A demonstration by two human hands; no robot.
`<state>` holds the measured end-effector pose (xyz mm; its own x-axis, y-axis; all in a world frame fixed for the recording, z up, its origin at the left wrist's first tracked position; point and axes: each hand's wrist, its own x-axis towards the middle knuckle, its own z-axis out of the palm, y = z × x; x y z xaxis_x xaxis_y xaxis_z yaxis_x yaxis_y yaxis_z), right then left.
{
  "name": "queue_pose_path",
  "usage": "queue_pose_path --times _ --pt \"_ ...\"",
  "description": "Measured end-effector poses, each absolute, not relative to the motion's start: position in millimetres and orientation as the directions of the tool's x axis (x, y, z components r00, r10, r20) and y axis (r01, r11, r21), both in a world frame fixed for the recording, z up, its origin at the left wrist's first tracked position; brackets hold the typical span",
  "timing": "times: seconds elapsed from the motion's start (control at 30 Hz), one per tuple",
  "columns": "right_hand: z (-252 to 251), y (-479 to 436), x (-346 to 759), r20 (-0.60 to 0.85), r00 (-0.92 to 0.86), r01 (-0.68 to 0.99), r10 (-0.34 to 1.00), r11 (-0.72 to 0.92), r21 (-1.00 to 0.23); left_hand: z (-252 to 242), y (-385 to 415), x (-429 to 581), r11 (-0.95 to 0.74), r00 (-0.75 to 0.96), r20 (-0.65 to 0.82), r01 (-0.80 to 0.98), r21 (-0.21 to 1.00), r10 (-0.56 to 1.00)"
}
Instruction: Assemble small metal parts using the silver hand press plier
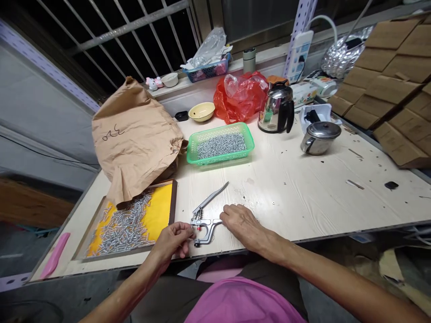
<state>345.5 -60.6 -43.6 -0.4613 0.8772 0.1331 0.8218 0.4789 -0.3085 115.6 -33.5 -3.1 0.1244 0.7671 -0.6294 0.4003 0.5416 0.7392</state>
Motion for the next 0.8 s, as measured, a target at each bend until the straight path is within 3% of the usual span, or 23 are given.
queue_pose_path --times 0.37,0.8 --pt "-40.0 -62.9 344.8 0.111 -0.445 0.838 0.888 0.457 -0.298 -7.7 -35.8 119.2 0.589 0.119 -0.666 0.371 0.718 0.736" --pt "-39.7 -66.9 343.7 0.118 -0.422 0.841 0.899 0.436 -0.321 -11.9 -32.3 120.3 0.692 0.135 -0.786 0.402 0.600 0.603"
